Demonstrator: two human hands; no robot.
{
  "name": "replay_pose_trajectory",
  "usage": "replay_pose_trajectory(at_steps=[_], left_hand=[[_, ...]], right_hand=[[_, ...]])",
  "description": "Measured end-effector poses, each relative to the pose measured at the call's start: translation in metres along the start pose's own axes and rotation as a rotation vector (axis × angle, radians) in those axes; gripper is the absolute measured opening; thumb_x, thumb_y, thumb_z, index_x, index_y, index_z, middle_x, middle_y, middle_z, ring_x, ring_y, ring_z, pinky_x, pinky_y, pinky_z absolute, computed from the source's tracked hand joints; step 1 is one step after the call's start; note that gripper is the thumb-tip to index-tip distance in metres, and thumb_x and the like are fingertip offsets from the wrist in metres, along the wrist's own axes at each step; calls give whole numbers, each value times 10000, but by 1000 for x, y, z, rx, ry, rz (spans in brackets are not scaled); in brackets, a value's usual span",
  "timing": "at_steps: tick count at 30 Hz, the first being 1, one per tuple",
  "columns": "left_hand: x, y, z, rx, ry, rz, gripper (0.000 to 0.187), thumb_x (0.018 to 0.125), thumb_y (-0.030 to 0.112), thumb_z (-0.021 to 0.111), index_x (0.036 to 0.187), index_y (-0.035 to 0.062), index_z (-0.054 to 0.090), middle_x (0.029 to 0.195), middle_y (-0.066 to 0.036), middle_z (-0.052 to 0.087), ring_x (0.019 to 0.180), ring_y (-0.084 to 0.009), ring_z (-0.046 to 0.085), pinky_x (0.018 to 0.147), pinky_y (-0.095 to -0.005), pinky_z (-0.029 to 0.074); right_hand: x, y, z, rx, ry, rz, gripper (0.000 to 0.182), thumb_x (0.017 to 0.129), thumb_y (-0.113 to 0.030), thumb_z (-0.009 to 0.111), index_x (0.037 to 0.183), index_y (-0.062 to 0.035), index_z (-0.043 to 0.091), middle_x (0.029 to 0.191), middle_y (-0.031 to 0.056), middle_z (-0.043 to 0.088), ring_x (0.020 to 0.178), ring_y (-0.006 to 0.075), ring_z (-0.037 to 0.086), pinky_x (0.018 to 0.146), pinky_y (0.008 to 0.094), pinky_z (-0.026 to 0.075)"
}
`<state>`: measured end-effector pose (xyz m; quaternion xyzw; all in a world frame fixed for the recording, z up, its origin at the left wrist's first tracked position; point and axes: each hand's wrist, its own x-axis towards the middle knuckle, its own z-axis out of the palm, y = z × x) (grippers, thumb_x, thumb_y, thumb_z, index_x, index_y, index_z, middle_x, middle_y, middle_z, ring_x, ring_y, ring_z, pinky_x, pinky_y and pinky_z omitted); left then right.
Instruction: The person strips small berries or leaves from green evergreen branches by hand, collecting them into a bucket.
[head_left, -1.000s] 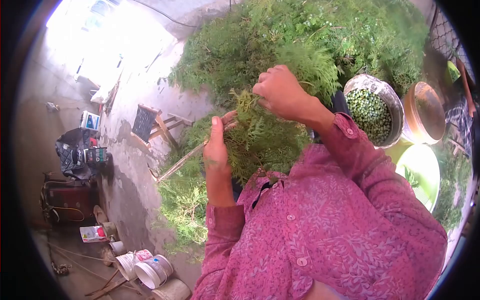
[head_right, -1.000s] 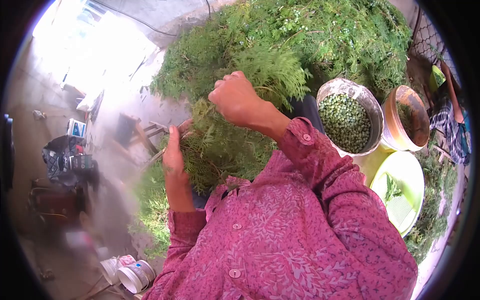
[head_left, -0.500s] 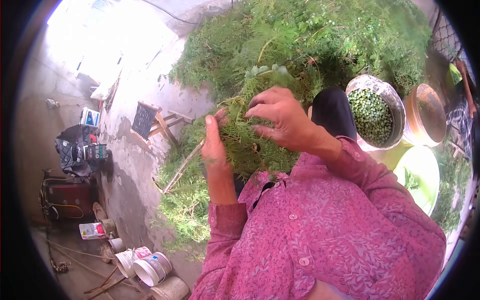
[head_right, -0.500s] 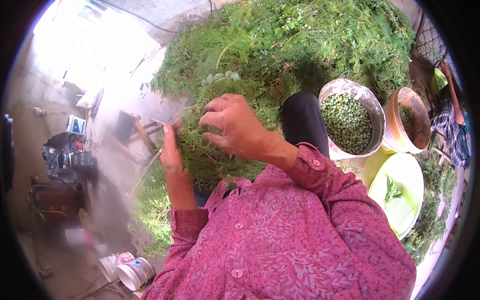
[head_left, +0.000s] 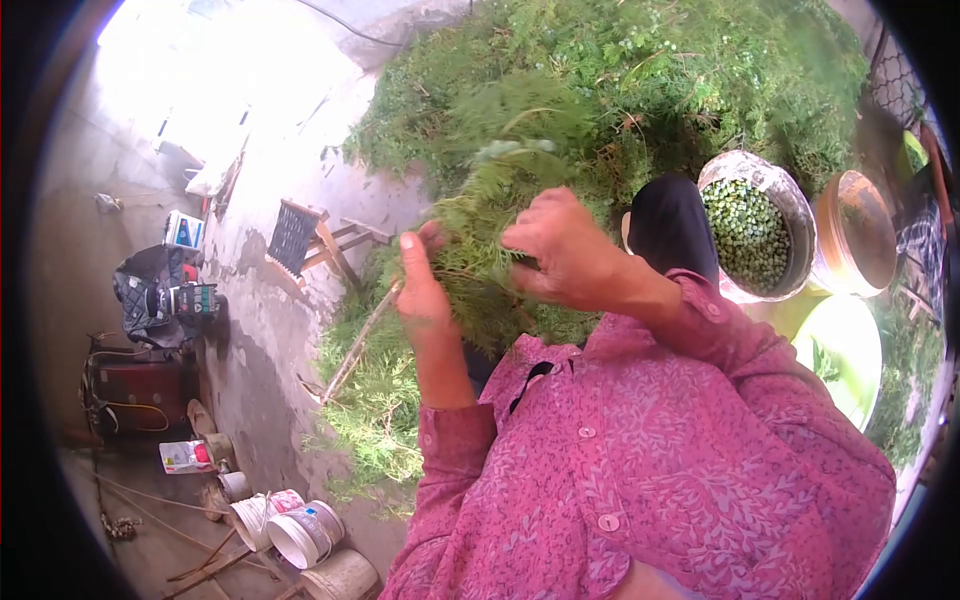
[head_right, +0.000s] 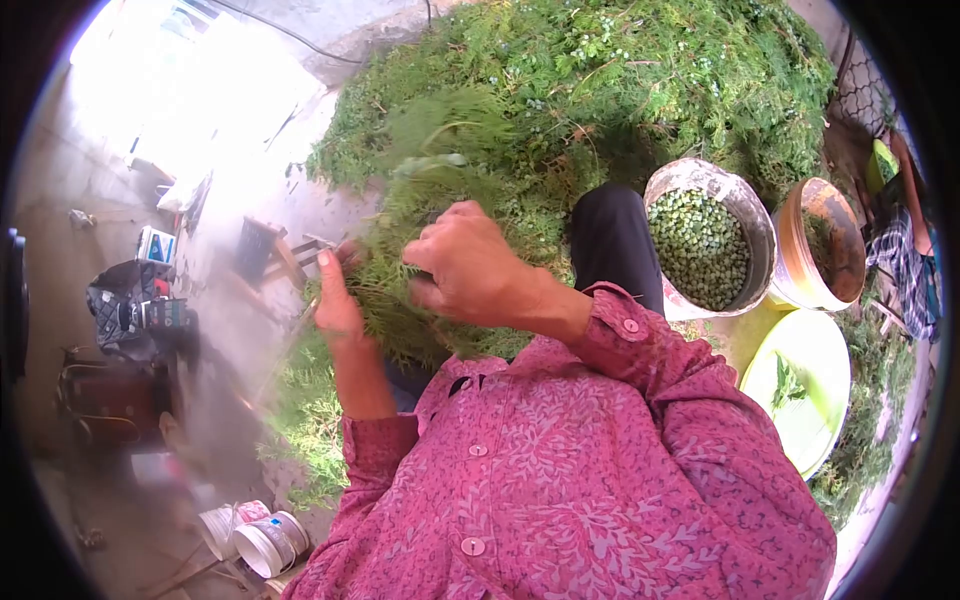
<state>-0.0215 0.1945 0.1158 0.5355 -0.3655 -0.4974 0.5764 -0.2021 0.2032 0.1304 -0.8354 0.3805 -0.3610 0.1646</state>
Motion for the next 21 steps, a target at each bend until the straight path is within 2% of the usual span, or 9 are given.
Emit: replay_pose_trajectory(at_steps=[2, 4, 8, 10, 11, 13, 14, 16, 21], left_hand=[[8, -4, -9, -68, -6, -3, 505, 887, 441, 419, 1089, -7, 536, 967, -118, 579, 855, -199, 557, 755, -324, 468], [-1, 3, 2, -23, 0, -30, 516, 888, 447, 412, 1094, -10, 534, 982, -120, 576, 865, -203, 555, 761, -330, 465], [-10, 8, 10, 184, 47, -19, 526, 887, 441, 418, 1130, -17, 506, 1025, -133, 564, 900, -218, 551, 782, -337, 454], [1, 5, -3, 34, 83, -17, 528, 885, 435, 424, 1141, -21, 493, 1037, -136, 559, 913, -221, 549, 786, -334, 453], [6, 4, -8, -117, 119, -14, 531, 884, 430, 431, 1152, -26, 480, 1048, -140, 554, 925, -224, 547, 789, -330, 452], [6, 9, -8, -163, 138, -22, 526, 880, 437, 438, 1128, -23, 501, 1044, -139, 552, 915, -227, 546, 787, -336, 454], [5, 12, -8, -206, 157, -29, 523, 876, 444, 446, 1104, -21, 522, 1041, -138, 550, 904, -229, 545, 786, -343, 456], [2, 13, -7, -210, 134, -27, 528, 878, 444, 442, 1120, -20, 510, 1057, -141, 545, 918, -236, 544, 793, -348, 455], [-4, 20, -5, -87, 105, -46, 551, 885, 454, 414, 1160, -19, 476, 1093, -149, 532, 941, -248, 541, 805, -351, 456]], right_hand=[[-5, -3, -4, 37, -75, 6, 253, 634, -190, 677, 797, -32, 567, 698, 129, 535, 715, 304, 521, 689, 408, 378], [-12, -11, -4, 386, 9, 62, 188, 671, -188, 613, 692, -8, 565, 627, 173, 547, 570, 356, 493, 555, 376, 415], [-25, -5, -10, 478, 47, 15, 182, 691, -167, 590, 733, 10, 579, 650, 184, 552, 537, 312, 500, 518, 341, 418], [-35, 0, -26, 494, -256, 136, 166, 700, -135, 574, 775, 10, 600, 674, 142, 591, 536, 232, 532, 557, 324, 441], [-41, 4, -29, 492, -253, 138, 166, 700, -135, 574, 775, 10, 600, 674, 142, 591, 536, 232, 532, 557, 324, 441], [-52, 12, -33, 883, -128, 420, 159, 740, -90, 536, 852, 0, 603, 682, 68, 595, 559, 142, 548, 567, 282, 464], [-57, 19, -31, 886, -129, 419, 159, 740, -90, 536, 852, 0, 603, 682, 68, 595, 559, 142, 548, 567, 282, 464], [-64, 38, -18, 1354, 22, 808, 181, 776, -63, 506, 936, -16, 579, 706, 14, 567, 587, 101, 555, 583, 240, 482], [-55, 36, -8, 1369, -10, 770, 182, 805, -128, 572, 950, -18, 561, 704, 12, 554, 562, 80, 542, 539, 218, 471]])
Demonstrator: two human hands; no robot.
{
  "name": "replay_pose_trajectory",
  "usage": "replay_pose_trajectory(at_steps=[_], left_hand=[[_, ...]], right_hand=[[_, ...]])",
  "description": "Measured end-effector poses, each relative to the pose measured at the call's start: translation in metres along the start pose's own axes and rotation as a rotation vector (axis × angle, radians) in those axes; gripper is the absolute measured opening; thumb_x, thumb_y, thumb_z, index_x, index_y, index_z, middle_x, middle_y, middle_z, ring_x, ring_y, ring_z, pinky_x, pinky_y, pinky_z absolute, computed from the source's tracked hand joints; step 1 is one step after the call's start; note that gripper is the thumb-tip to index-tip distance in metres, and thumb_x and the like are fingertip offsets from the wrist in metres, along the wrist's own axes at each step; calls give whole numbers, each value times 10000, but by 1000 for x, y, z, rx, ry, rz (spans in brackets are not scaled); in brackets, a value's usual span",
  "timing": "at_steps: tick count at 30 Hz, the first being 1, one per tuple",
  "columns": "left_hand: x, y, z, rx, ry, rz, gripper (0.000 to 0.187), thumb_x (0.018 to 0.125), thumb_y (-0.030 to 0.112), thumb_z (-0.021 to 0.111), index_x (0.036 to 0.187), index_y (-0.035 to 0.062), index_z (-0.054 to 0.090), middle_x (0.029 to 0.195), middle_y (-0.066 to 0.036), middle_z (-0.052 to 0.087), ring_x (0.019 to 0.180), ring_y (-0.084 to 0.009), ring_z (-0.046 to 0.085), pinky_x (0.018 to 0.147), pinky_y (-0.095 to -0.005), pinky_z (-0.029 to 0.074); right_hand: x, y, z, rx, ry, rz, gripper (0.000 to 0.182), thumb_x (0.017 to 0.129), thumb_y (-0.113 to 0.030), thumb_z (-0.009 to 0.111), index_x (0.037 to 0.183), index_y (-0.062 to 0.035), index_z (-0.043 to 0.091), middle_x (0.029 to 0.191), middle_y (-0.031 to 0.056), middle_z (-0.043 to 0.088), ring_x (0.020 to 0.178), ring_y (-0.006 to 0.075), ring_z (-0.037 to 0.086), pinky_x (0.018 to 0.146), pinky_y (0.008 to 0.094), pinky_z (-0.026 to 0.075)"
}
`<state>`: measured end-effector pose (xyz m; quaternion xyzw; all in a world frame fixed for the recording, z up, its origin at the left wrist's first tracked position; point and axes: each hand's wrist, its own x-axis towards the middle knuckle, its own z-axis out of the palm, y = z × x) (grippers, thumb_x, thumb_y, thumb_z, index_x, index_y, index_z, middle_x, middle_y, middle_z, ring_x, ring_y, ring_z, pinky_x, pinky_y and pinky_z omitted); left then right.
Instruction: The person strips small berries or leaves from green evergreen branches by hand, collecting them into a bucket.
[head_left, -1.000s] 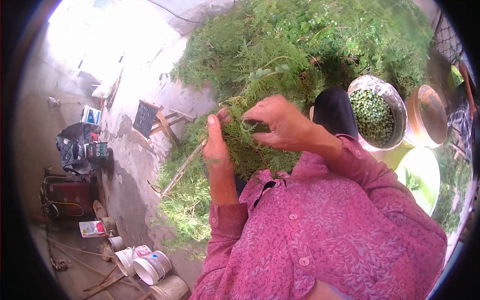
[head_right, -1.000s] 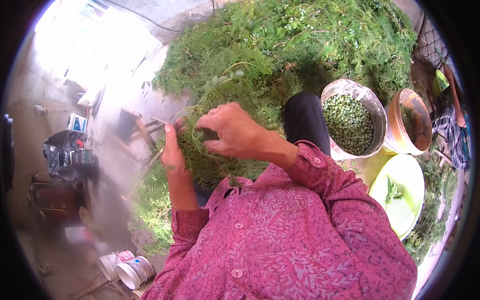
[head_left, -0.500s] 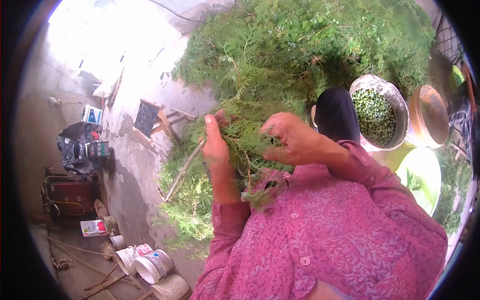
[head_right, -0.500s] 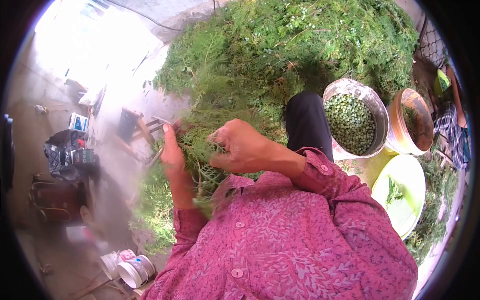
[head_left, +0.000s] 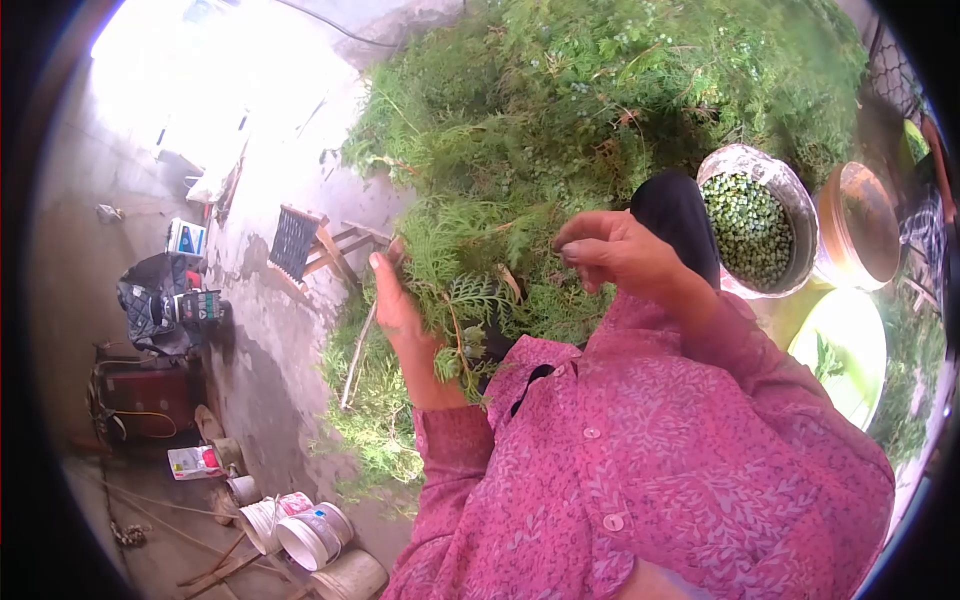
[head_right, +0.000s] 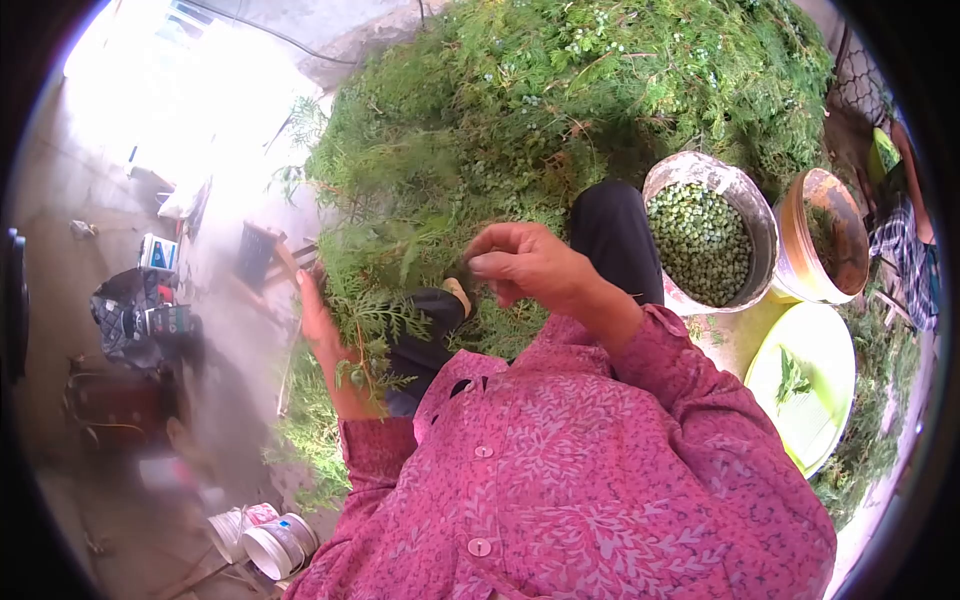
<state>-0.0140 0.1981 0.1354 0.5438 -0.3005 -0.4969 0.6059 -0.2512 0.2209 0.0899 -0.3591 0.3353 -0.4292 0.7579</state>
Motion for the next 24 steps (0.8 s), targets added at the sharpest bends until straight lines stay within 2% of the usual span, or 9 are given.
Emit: replay_pose_trajectory(at_steps=[3, 5, 9, 11, 14, 17, 20, 24], left_hand=[[-5, 1, 4, 22, 1, -26, 556, 896, 453, 380, 1164, -26, 467, 1101, -156, 527, 953, -250, 539, 812, -353, 455], [-6, -6, 4, -94, -72, 9, 552, 905, 439, 365, 1168, -39, 454, 1090, -163, 531, 950, -251, 542, 816, -356, 455], [-13, -7, 11, -174, -149, -27, 537, 909, 419, 369, 1160, -48, 451, 1076, -167, 538, 939, -253, 547, 814, -359, 455], [-9, -11, 10, -197, -171, -23, 527, 909, 412, 374, 1151, -50, 453, 1062, -165, 544, 921, -253, 552, 808, -359, 458], [-14, -5, 12, -89, -83, -26, 519, 912, 408, 369, 1144, -49, 455, 1061, -167, 544, 913, -252, 553, 803, -356, 459], [-14, -6, 13, -82, -102, -29, 518, 915, 409, 361, 1142, -47, 458, 1046, -168, 549, 904, -243, 555, 796, -347, 460], [-16, -5, 16, -149, -181, -52, 518, 916, 409, 355, 1141, -45, 460, 1034, -168, 554, 899, -234, 557, 792, -337, 459], [-19, -2, 20, -63, -158, -32, 515, 919, 403, 345, 1136, -48, 465, 1028, -163, 558, 899, -227, 558, 786, -331, 461]], right_hand=[[11, -2, 16, -93, 12, -92, 211, 802, -158, 602, 957, -19, 564, 698, 7, 558, 538, 70, 519, 493, 207, 441], [21, 0, 23, -125, 19, -175, 262, 792, -189, 625, 988, -27, 562, 670, -6, 546, 514, 56, 477, 454, 199, 391], [28, -5, 39, -204, 31, -98, 331, 775, -226, 649, 1024, -29, 553, 645, -17, 526, 496, 56, 443, 434, 207, 348], [32, -1, 40, -184, 48, -92, 430, 752, -280, 681, 1063, -25, 529, 667, -19, 527, 522, 34, 409, 459, 198, 300], [34, 1, 37, -127, 29, -63, 390, 750, -264, 679, 1036, -35, 546, 642, -18, 520, 489, 60, 423, 426, 224, 324], [31, -2, 41, -38, 37, -104, 375, 739, -276, 688, 1010, -50, 559, 644, -17, 521, 488, 60, 419, 424, 220, 311], [33, -1, 34, -80, -28, -163, 323, 734, -260, 688, 967, -68, 573, 643, -21, 518, 483, 59, 412, 419, 218, 295], [32, 0, 32, -151, -25, -161, 261, 734, -221, 683, 924, -77, 576, 624, -32, 499, 461, 55, 388, 404, 218, 269]])
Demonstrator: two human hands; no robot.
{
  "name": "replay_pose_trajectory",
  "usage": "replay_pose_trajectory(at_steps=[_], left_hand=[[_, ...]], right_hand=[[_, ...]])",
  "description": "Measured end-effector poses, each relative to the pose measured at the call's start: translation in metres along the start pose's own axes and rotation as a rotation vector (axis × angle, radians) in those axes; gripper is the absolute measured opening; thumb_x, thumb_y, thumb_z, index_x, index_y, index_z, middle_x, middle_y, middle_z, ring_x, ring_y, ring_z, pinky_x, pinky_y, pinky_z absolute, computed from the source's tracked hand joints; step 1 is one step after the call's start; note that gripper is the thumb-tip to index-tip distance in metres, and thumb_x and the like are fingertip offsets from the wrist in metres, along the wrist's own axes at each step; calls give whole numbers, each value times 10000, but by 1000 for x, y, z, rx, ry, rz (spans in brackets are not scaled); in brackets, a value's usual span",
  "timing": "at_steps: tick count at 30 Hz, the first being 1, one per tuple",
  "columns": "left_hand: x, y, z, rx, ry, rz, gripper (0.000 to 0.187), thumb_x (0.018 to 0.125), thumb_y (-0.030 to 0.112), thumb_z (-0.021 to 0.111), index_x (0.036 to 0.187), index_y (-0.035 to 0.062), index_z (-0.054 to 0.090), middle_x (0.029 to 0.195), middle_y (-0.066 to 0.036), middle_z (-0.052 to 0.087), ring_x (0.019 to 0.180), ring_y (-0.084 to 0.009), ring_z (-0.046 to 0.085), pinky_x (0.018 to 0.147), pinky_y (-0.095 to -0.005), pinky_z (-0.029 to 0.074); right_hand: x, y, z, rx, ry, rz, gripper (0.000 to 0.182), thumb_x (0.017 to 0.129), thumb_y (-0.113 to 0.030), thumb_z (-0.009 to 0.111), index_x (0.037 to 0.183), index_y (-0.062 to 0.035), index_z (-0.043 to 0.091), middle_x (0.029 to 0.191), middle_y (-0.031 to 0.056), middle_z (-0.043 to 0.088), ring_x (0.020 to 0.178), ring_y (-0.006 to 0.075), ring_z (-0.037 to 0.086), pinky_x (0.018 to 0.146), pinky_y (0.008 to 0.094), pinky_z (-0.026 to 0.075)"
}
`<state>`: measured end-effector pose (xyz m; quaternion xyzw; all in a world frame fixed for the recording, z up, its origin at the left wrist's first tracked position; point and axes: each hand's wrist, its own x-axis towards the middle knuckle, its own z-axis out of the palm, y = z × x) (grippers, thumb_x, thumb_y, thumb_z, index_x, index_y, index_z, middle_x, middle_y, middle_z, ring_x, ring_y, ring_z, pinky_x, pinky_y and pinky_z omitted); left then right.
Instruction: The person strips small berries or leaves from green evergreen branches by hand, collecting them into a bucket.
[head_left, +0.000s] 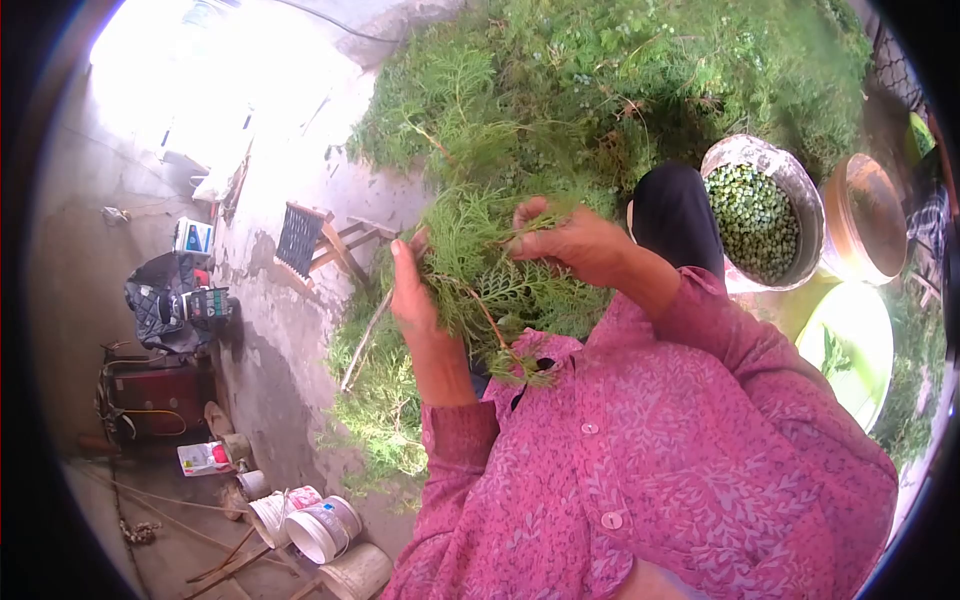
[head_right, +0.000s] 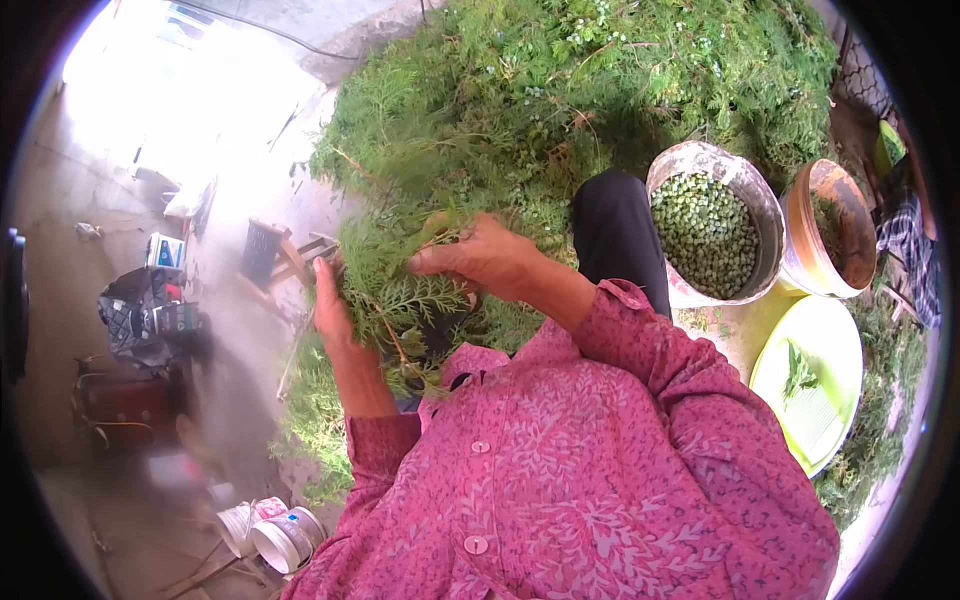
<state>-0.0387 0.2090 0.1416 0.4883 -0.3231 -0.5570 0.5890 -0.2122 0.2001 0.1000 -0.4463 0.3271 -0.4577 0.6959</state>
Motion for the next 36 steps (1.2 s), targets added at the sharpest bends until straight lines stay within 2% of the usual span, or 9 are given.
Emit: replay_pose_trajectory(at_steps=[5, 9, 11, 12, 15, 17, 23, 29, 36], left_hand=[[4, -2, 0, 37, 22, -62, 512, 918, 401, 352, 1098, -55, 502, 1007, -154, 569, 866, -217, 569, 764, -320, 470], [3, -5, 9, -10, 22, -47, 514, 914, 403, 363, 1085, -57, 515, 1007, -156, 568, 870, -218, 567, 762, -323, 469], [5, -9, 8, -22, 23, -60, 455, 895, 371, 437, 1096, -32, 506, 1009, -139, 578, 846, -236, 591, 737, -323, 496], [5, -9, 9, -21, 23, -62, 455, 895, 371, 437, 1096, -32, 506, 1009, -139, 578, 846, -236, 591, 737, -323, 496], [8, -6, 7, 7, 73, -29, 460, 900, 371, 421, 1108, -32, 501, 1036, -147, 567, 887, -239, 580, 766, -326, 483], [21, 2, -13, -36, 79, 24, 513, 910, 388, 378, 1143, -60, 467, 1059, -176, 543, 954, -247, 547, 820, -337, 452], [26, 9, -27, 15, 114, 43, 541, 891, 425, 412, 1186, -27, 446, 1089, -154, 534, 934, -233, 564, 805, -338, 471], [33, -3, -40, -124, 25, 50, 520, 894, 401, 409, 1188, -27, 441, 1076, -143, 539, 930, -249, 556, 794, -347, 465], [25, -3, -28, 6, 185, 47, 496, 901, 398, 402, 1129, -33, 494, 1030, -139, 546, 869, -219, 551, 740, -330, 460]], right_hand=[[-4, 13, -9, 456, 10, 154, 194, 764, -208, 644, 882, -73, 570, 587, -40, 464, 424, 70, 344, 383, 232, 239], [-20, 10, -11, 315, 209, 354, 168, 783, -201, 621, 877, -71, 571, 572, -34, 450, 415, 68, 325, 366, 232, 231], [-26, 33, -32, -811, -163, -293, 148, 806, -196, 594, 871, -66, 570, 567, -20, 451, 423, 59, 326, 355, 218, 229], [-24, 38, -35, -810, -162, -291, 148, 806, -196, 594, 871, -66, 570, 567, -20, 451, 423, 59, 326, 355, 218, 229], [-23, 43, -45, -674, 30, -843, 147, 812, -190, 578, 872, -57, 570, 601, 8, 492, 444, 56, 375, 360, 204, 267], [-35, 37, -63, 474, -398, 314, 175, 808, -190, 581, 880, -32, 569, 691, 31, 548, 465, 63, 422, 361, 196, 298], [-39, 15, -19, 411, -194, 284, 261, 797, -144, 586, 1012, -14, 516, 842, 71, 578, 586, 68, 497, 448, 189, 373], [-17, 11, 12, 322, -372, 241, 406, 781, -139, 610, 1138, -12, 464, 877, 72, 580, 661, 88, 540, 478, 189, 370], [-17, 1, 34, 254, -255, 180, 433, 781, -137, 618, 1162, -11, 456, 842, 61, 597, 628, 93, 540, 463, 190, 366]])
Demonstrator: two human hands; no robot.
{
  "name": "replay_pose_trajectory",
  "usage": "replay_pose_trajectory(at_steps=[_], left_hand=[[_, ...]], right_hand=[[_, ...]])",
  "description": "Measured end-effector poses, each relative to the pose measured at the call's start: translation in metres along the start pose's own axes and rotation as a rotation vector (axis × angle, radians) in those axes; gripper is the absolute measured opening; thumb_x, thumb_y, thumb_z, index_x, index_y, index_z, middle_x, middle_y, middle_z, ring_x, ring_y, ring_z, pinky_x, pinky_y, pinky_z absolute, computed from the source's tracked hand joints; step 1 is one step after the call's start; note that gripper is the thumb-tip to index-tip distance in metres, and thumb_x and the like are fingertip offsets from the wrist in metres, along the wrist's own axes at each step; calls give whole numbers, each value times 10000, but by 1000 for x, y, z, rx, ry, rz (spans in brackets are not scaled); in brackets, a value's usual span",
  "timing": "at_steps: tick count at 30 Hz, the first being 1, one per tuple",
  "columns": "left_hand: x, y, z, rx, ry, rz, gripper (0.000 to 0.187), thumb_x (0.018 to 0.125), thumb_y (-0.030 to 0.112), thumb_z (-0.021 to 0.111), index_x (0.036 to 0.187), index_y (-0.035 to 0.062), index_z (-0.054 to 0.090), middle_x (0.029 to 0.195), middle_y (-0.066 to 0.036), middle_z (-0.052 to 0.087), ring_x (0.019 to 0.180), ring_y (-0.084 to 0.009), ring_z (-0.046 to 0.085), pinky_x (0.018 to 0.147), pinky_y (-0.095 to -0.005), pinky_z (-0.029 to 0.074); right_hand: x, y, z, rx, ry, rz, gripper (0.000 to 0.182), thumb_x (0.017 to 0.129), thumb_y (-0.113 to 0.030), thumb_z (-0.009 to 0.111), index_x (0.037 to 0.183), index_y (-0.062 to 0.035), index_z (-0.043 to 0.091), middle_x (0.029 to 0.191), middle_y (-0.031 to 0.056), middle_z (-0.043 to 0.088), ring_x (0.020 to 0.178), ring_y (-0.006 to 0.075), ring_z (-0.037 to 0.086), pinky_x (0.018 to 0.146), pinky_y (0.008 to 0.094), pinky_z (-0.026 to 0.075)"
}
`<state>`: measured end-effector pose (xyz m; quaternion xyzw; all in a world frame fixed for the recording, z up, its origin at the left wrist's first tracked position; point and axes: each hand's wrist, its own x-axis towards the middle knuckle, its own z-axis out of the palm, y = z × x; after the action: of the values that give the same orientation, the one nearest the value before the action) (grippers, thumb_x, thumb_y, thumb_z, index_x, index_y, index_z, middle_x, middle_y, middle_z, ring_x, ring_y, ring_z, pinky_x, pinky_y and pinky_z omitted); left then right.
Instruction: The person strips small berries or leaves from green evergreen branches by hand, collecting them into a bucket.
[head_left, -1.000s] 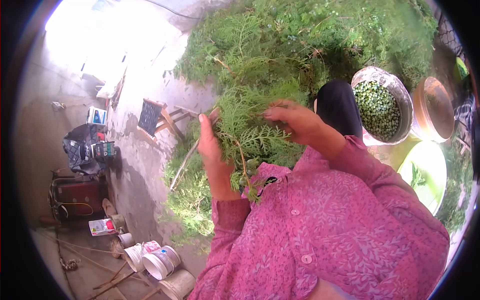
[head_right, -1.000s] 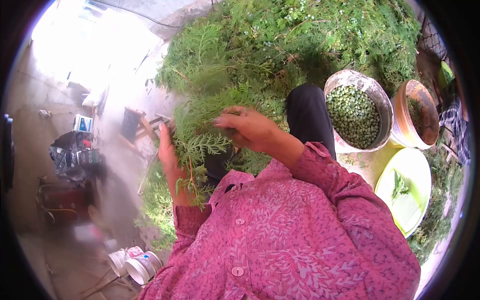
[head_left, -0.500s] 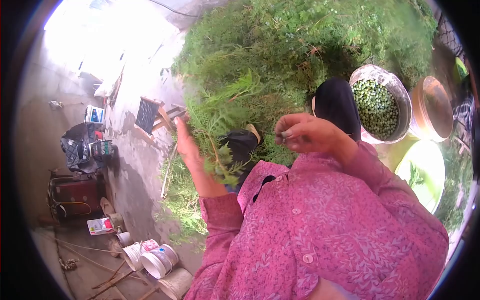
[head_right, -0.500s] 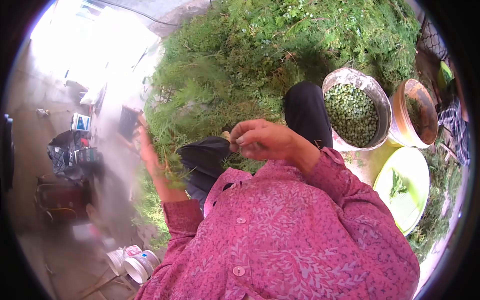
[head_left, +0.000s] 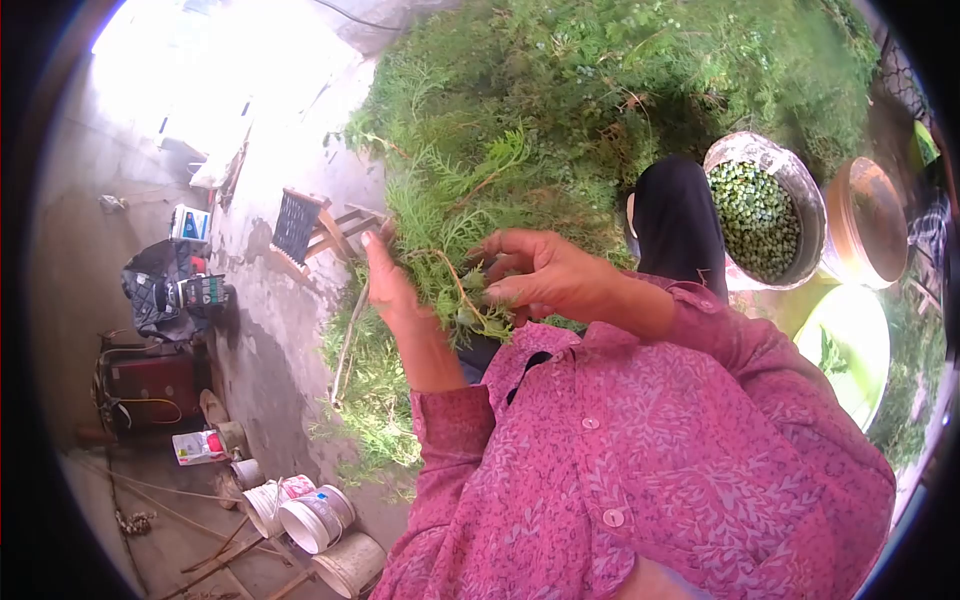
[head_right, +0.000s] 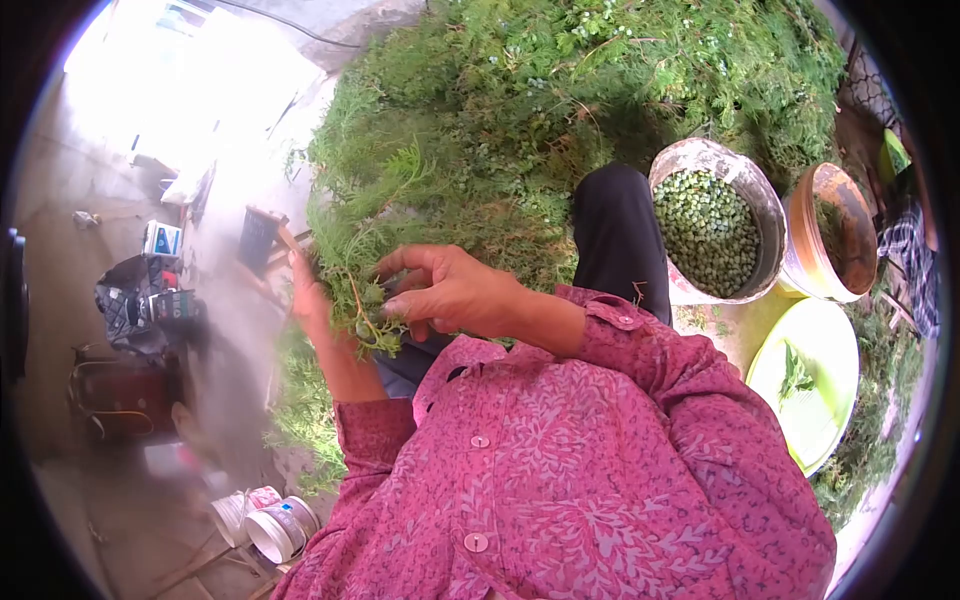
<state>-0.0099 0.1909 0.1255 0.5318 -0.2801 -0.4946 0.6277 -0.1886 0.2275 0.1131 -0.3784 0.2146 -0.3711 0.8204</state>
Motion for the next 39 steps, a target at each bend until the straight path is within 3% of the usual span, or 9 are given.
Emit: replay_pose_trajectory(at_steps=[5, 8, 14, 18, 20, 23, 29, 36, 39], left_hand=[[-2, -2, 7, 7, -8, 19, 513, 904, 409, 392, 1124, -43, 492, 1020, -142, 546, 855, -217, 556, 734, -323, 461], [-1, -4, 10, 28, 21, 78, 522, 904, 411, 387, 1135, -48, 480, 1021, -149, 546, 857, -226, 558, 731, -331, 467], [22, -7, -5, -124, 27, -5, 504, 906, 395, 382, 1126, -47, 481, 1027, -160, 547, 860, -248, 559, 727, -350, 478], [11, 13, 3, -108, 165, 109, 409, 890, 316, 404, 1134, -7, 467, 1011, -134, 547, 869, -247, 556, 703, -361, 489], [21, 17, -9, -8, 127, 145, 389, 870, 277, 429, 1187, 52, 421, 1035, -116, 526, 915, -248, 547, 706, -366, 497], [32, 12, -19, -66, 272, 95, 350, 885, 282, 415, 1086, 11, 510, 1049, -125, 533, 913, -241, 542, 725, -354, 483], [33, 7, -12, -153, 248, 162, 397, 915, 317, 364, 1120, 0, 484, 1091, -127, 515, 932, -246, 530, 767, -364, 479], [37, -2, -14, -53, 253, 192, 452, 915, 351, 375, 1126, -32, 490, 1064, -136, 528, 901, -249, 547, 741, -363, 494], [34, -3, -5, -108, 265, 166, 497, 901, 385, 399, 1128, -47, 493, 1047, -142, 539, 873, -252, 558, 725, -372, 498]], right_hand=[[7, 7, 2, -101, 22, -230, 352, 803, -108, 588, 1127, -32, 473, 779, 50, 602, 617, 85, 533, 494, 214, 424], [5, 1, 5, -139, 51, -226, 259, 805, -97, 577, 1047, -35, 509, 768, 45, 593, 612, 78, 523, 504, 221, 436], [-4, -4, 3, -221, 163, -169, 116, 795, -79, 542, 894, -19, 536, 738, 39, 569, 567, 70, 506, 470, 215, 419], [-23, -14, -10, -138, 134, -114, 148, 785, -71, 533, 924, -21, 525, 761, 53, 571, 549, 72, 508, 441, 194, 394], [-26, -13, -25, 334, 54, -75, 184, 793, -95, 552, 960, -31, 510, 789, 63, 566, 552, 78, 518, 416, 172, 365], [-20, -7, -33, 336, 126, 44, 228, 812, -143, 569, 1006, -49, 494, 803, 63, 562, 578, 81, 530, 409, 161, 351], [-7, 3, -21, -27, 117, 33, 385, 781, -219, 642, 1064, -13, 480, 827, 64, 568, 604, 77, 537, 421, 171, 345], [6, 1, -7, -68, 176, -49, 431, 746, -248, 687, 1063, -23, 501, 759, 31, 558, 552, 67, 500, 422, 184, 335], [8, 3, -9, 38, 79, 16, 403, 743, -238, 694, 1054, -50, 519, 722, 6, 545, 503, 47, 453, 412, 174, 317]])
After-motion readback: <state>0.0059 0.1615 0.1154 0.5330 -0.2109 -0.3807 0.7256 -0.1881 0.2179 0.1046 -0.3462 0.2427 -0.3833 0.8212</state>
